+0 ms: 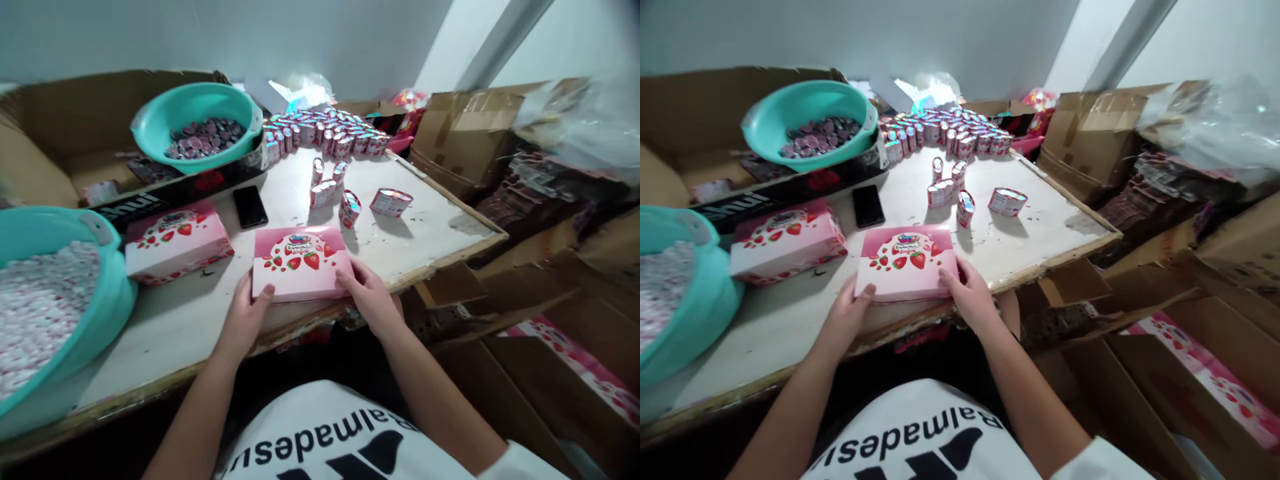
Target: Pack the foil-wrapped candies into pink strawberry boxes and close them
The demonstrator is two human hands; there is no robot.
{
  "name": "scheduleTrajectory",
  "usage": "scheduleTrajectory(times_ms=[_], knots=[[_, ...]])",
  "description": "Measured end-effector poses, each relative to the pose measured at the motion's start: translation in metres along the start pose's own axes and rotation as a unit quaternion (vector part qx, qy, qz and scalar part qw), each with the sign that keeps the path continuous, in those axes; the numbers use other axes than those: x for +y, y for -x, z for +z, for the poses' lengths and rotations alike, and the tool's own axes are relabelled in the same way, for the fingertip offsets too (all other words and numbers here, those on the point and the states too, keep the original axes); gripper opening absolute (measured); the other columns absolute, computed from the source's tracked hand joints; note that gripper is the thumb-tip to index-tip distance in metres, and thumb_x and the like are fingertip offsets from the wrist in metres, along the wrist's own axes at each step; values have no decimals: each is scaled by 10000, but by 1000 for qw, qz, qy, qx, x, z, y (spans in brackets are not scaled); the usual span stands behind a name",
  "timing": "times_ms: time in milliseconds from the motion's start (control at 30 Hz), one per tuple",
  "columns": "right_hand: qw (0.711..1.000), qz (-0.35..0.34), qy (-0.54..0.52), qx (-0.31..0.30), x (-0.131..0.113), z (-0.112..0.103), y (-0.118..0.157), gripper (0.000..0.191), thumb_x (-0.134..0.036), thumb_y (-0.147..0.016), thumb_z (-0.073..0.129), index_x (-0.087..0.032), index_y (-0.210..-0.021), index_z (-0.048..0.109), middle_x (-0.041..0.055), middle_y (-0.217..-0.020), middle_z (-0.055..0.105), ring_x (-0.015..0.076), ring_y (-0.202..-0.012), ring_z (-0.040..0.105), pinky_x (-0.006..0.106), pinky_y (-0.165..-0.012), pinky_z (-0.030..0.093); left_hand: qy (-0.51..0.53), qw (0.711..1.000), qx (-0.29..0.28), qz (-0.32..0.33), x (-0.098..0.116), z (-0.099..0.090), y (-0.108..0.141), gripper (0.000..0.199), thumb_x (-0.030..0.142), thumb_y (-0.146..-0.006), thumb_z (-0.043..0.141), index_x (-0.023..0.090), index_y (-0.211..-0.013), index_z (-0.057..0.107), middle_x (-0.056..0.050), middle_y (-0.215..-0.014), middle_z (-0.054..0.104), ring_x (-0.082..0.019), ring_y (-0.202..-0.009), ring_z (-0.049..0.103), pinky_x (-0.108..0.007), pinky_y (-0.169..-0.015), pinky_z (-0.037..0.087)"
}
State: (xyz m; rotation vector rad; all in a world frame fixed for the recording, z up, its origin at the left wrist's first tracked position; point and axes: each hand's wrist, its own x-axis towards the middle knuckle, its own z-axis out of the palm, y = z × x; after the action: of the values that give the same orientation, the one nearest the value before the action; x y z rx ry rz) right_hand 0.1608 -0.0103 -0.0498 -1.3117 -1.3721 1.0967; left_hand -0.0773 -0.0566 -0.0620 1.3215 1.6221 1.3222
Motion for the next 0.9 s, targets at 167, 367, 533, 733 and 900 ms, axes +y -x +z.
scheduleTrajectory(times_ms=[167, 367, 533, 733, 900], knots=[[998, -46, -22, -48, -11, 5, 7, 531, -513, -902, 655, -180, -1315, 647, 114, -1333, 663, 313, -1229, 616, 428, -1043, 517, -19, 1000, 2, 12, 9, 2, 3, 528, 506, -947, 573, 191, -1371, 558, -122, -1402, 571, -269, -1337, 521, -437, -1178, 384], [983, -179, -23, -41, -43, 16, -1, 744, -475, -858, 754, -216, -1493, 465, 137, -1421, 583, 316, -1295, 570, 461, -1121, 463, -67, 991, 96, 70, 47, -25, 3, 505, 537, -922, 591, 181, -1279, 624, -128, -1318, 605, -297, -1248, 580, -444, -1116, 447], [945, -295, -28, -136, -97, 77, -59, 897, -440, -762, 829, -199, -1517, 410, 166, -1458, 535, 328, -1297, 557, 432, -1030, 547, -101, 963, 221, 114, 96, -98, -48, 846, 589, -855, 678, 171, -1527, 378, -158, -1366, 613, -306, -1193, 638, -435, -1020, 527], [926, -297, -60, -225, -90, 169, -106, 745, -223, -742, 759, -163, -1428, 475, 157, -1363, 602, 316, -1269, 571, 483, -1088, 492, -487, 849, 203, 45, 111, -152, -74, 562, 426, -911, 647, 153, -1398, 584, -206, -1540, 463, -407, -1454, 391, -599, -1210, 284], [914, -237, -121, -306, -59, 181, -109, 783, -307, -822, 732, -202, -1521, 395, 145, -1359, 606, 281, -1217, 610, 445, -1016, 545, -624, 768, 130, -66, 87, -158, -44, 835, 501, -857, 685, 179, -1563, 375, -199, -1639, 304, -428, -1488, 315, -600, -1190, 300]])
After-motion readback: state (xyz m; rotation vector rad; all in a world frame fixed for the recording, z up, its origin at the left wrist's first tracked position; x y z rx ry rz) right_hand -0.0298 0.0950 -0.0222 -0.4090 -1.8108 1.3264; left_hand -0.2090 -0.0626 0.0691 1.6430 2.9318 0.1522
